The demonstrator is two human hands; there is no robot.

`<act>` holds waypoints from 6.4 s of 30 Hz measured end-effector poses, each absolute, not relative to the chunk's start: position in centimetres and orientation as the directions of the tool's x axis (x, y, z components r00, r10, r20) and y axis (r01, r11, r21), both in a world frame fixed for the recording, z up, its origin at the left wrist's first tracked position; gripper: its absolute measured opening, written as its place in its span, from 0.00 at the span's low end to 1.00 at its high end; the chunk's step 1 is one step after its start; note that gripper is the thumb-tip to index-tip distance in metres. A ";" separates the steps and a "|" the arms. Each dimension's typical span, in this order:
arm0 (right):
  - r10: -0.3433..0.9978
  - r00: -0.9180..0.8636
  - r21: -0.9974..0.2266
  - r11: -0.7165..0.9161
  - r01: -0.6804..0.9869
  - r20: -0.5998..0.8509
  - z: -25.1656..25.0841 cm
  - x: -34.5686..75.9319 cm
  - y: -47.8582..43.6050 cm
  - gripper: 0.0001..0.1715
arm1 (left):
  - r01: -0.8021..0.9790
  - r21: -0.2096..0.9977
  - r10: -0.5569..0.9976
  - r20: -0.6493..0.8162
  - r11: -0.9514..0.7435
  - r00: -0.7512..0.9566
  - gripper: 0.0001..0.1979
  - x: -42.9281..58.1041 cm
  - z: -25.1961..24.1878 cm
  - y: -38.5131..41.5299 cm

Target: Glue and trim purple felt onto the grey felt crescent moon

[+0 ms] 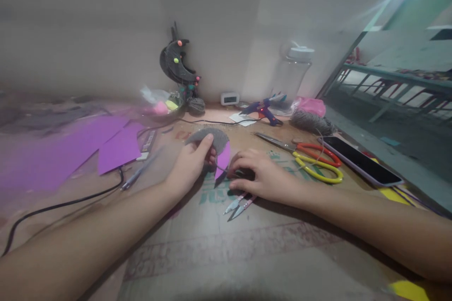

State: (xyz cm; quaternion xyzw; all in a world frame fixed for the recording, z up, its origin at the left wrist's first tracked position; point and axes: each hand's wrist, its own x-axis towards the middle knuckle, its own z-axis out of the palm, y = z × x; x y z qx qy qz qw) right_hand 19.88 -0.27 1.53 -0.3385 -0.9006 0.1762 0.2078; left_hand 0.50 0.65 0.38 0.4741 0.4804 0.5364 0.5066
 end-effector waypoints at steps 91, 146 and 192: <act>0.828 -0.506 -0.757 0.487 0.436 0.242 0.8 20.9 1.0 0.09 | 0.454 0.863 0.963 0.120 -0.222 0.243 0.22 0.4 0.4 0.1; 0.477 -0.655 -0.157 0.860 0.486 0.585 1.0 21.8 0.1 0.17 | 0.330 0.931 0.984 0.120 -0.158 0.133 0.19 0.6 1.0 -0.1; 0.861 -0.419 -0.805 0.456 0.380 0.290 1.2 20.9 0.0 0.10 | 0.398 0.904 0.974 0.072 -0.155 0.217 0.22 0.2 0.1 0.1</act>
